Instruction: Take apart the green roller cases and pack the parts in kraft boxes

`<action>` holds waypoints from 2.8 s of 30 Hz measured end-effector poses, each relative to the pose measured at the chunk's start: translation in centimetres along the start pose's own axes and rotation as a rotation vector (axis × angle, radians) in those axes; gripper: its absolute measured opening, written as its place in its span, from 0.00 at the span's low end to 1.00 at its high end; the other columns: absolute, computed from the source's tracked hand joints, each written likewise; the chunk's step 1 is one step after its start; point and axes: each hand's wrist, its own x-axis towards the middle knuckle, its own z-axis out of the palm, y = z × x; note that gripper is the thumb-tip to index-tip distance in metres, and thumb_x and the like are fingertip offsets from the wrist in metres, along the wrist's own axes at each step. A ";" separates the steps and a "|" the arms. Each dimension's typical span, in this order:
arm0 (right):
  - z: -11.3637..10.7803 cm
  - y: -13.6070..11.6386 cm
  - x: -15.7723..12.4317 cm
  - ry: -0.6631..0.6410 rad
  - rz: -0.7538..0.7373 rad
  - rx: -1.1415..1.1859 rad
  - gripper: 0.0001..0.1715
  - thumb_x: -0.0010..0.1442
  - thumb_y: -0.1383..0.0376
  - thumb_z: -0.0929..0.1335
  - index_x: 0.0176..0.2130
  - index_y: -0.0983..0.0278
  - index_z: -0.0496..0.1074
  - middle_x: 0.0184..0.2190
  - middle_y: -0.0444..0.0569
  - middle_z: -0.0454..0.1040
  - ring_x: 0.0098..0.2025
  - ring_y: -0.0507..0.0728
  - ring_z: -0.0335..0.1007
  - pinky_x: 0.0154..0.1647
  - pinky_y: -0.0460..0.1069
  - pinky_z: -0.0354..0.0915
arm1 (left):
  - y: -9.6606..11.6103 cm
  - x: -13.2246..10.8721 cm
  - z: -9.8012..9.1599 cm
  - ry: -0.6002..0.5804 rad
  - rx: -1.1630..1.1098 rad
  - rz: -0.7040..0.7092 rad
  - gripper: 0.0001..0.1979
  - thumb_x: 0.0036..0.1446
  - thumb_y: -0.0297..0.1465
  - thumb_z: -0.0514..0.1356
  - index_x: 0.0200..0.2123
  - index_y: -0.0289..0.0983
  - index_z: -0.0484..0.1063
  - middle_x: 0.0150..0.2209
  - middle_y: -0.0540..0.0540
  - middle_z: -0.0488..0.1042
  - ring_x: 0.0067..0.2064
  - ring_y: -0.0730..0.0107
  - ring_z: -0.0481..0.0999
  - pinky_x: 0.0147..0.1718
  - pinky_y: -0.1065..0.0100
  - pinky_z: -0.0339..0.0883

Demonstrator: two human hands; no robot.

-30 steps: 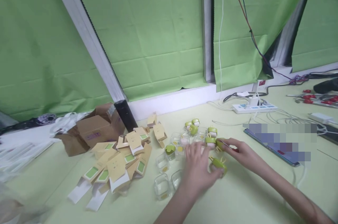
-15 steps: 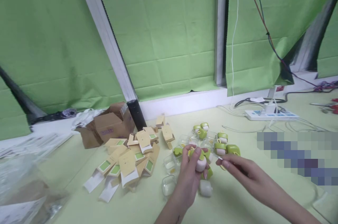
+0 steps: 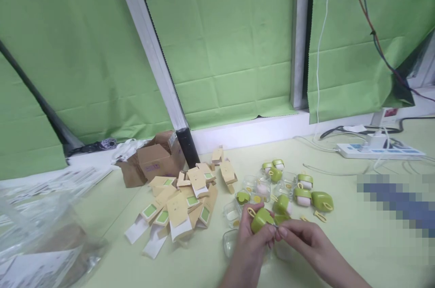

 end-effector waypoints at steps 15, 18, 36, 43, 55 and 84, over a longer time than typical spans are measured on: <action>-0.9 0.0 0.6 0.216 0.091 -0.116 0.22 0.48 0.52 0.72 0.39 0.63 0.75 0.28 0.44 0.71 0.27 0.53 0.62 0.27 0.46 0.62 | -0.6 0.2 1.3 0.021 0.033 0.038 0.30 0.50 0.44 0.64 0.52 0.41 0.57 0.46 0.43 0.72 0.50 0.60 0.71 0.51 0.62 0.60; -1.3 0.0 0.9 0.204 0.047 -0.110 0.19 0.50 0.51 0.71 0.31 0.64 0.75 0.24 0.43 0.69 0.25 0.53 0.61 0.25 0.46 0.61 | -1.1 0.4 2.0 -0.004 -0.022 -0.006 0.31 0.51 0.46 0.62 0.54 0.42 0.56 0.47 0.43 0.72 0.53 0.60 0.69 0.52 0.62 0.58; -2.4 0.8 0.8 0.187 -0.087 -0.319 0.12 0.56 0.63 0.66 0.23 0.62 0.71 0.22 0.43 0.65 0.26 0.53 0.62 0.26 0.47 0.61 | -2.8 1.2 2.0 -0.020 0.157 0.050 0.31 0.46 0.43 0.66 0.52 0.39 0.66 0.47 0.40 0.72 0.51 0.54 0.70 0.51 0.58 0.61; -2.3 0.8 0.6 0.228 -0.058 -0.270 0.11 0.48 0.72 0.65 0.18 0.63 0.61 0.19 0.39 0.59 0.22 0.50 0.54 0.23 0.44 0.54 | -3.4 1.0 1.5 -0.108 0.292 0.063 0.29 0.50 0.44 0.63 0.53 0.39 0.65 0.49 0.40 0.72 0.54 0.55 0.67 0.55 0.58 0.56; -2.3 0.1 0.7 0.170 -0.106 -0.223 0.07 0.51 0.69 0.66 0.22 0.63 0.69 0.22 0.40 0.60 0.25 0.50 0.55 0.26 0.45 0.55 | -2.0 1.9 1.0 -0.135 0.409 0.083 0.27 0.47 0.50 0.63 0.43 0.39 0.63 0.36 0.47 0.70 0.39 0.65 0.70 0.38 0.65 0.62; -9.4 0.2 0.9 0.186 0.152 -0.460 0.18 0.57 0.52 0.65 0.39 0.62 0.74 0.38 0.49 0.77 0.37 0.59 0.74 0.37 0.50 0.68 | -0.3 0.7 1.2 -0.236 1.040 0.229 0.31 0.56 0.38 0.58 0.61 0.45 0.52 0.64 0.41 0.52 0.63 0.53 0.54 0.60 0.50 0.50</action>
